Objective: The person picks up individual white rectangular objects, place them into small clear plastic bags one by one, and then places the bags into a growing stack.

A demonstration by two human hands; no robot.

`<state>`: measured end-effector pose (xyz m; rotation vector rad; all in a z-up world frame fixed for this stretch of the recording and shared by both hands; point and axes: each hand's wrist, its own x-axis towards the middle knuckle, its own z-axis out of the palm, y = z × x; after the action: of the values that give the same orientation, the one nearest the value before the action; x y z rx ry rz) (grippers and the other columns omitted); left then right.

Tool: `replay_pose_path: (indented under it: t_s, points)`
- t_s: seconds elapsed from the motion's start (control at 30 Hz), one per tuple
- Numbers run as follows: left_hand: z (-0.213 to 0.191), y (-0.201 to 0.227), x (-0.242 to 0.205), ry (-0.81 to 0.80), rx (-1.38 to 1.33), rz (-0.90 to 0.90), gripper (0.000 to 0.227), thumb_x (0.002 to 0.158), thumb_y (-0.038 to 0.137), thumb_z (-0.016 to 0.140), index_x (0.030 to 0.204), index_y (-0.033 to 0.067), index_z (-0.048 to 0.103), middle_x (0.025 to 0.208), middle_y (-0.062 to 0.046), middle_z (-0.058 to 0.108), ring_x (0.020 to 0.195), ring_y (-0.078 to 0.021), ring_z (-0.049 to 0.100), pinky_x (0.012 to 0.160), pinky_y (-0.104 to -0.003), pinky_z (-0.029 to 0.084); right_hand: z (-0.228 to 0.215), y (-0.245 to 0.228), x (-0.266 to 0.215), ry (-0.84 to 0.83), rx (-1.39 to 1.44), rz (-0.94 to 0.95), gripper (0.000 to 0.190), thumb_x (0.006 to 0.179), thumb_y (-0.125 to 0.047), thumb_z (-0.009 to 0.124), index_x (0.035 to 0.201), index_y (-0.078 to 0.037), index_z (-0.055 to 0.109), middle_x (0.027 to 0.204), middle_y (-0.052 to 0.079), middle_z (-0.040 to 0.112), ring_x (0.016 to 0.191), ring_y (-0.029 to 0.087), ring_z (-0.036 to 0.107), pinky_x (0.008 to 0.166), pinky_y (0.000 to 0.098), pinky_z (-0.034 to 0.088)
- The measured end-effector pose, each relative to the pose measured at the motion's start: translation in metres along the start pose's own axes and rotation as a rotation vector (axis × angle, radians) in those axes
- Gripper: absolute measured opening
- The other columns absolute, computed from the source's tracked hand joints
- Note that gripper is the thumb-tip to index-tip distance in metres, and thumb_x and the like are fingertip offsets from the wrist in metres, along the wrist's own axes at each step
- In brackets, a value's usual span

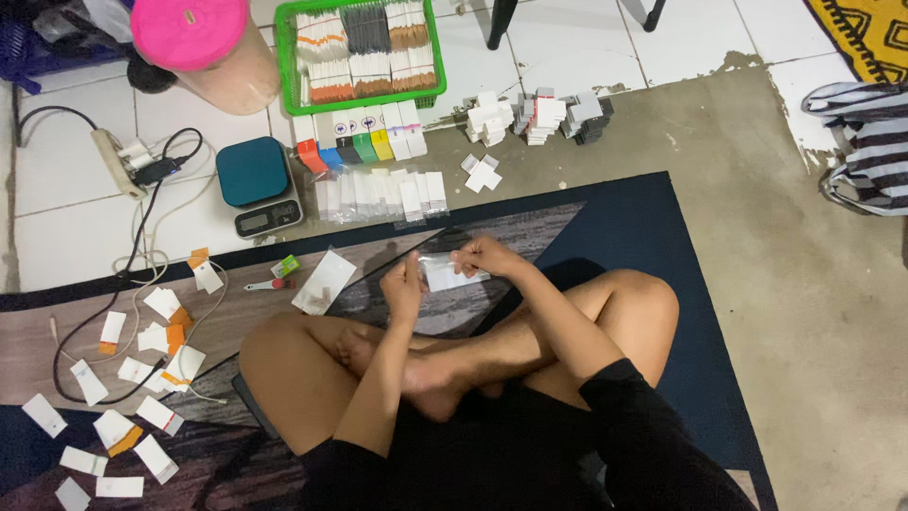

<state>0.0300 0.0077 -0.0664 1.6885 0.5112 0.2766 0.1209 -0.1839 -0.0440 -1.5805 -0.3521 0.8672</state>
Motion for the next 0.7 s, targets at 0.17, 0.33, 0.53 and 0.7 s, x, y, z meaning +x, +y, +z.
replay_pose_path:
  t_s: [0.17,0.33,0.53,0.7]
  points:
    - [0.000,0.000,0.002,-0.023,-0.210,-0.188,0.012,0.090,0.014,0.067,0.087,0.0035,0.071,0.066,-0.021,0.064,0.054,-0.0291,0.069,0.047,-0.035,0.061,-0.012,0.006,0.005,0.063,-0.030,-0.081,0.012,0.087,-0.018,0.075,0.087,-0.005,0.075,0.070,0.009,0.072,0.063,0.011,0.064,0.059,0.0194,0.050]
    - [-0.004,0.017,-0.002,0.008,-0.388,-0.326,0.028,0.093,0.031,0.068,0.091,0.0031,0.070,0.085,-0.017,0.069,0.058,-0.0268,0.069,0.051,-0.036,0.062,-0.004,-0.005,0.005,0.128,0.052,-0.051,0.015,0.089,-0.021,0.071,0.082,-0.008,0.075,0.069,0.007,0.072,0.061,0.007,0.062,0.056,0.0157,0.050]
    - [-0.010,0.022,-0.002,-0.045,-0.512,-0.434,0.020,0.092,0.027,0.068,0.100,0.0078,0.070,0.096,-0.015,0.071,0.068,-0.0293,0.072,0.057,-0.037,0.063,-0.003,0.036,0.031,0.272,0.128,-0.107,0.012,0.086,-0.017,0.076,0.082,-0.006,0.074,0.065,0.007,0.067,0.054,0.009,0.057,0.048,0.0178,0.047]
    - [-0.007,0.023,-0.003,0.097,-0.410,-0.286,0.021,0.091,0.019,0.072,0.101,-0.0002,0.070,0.090,-0.018,0.068,0.073,-0.0313,0.072,0.066,-0.037,0.062,-0.001,-0.014,0.020,0.245,-0.118,-0.058,0.033,0.092,-0.039,0.072,0.108,-0.010,0.073,0.090,0.011,0.074,0.077,0.018,0.069,0.067,0.0301,0.055]
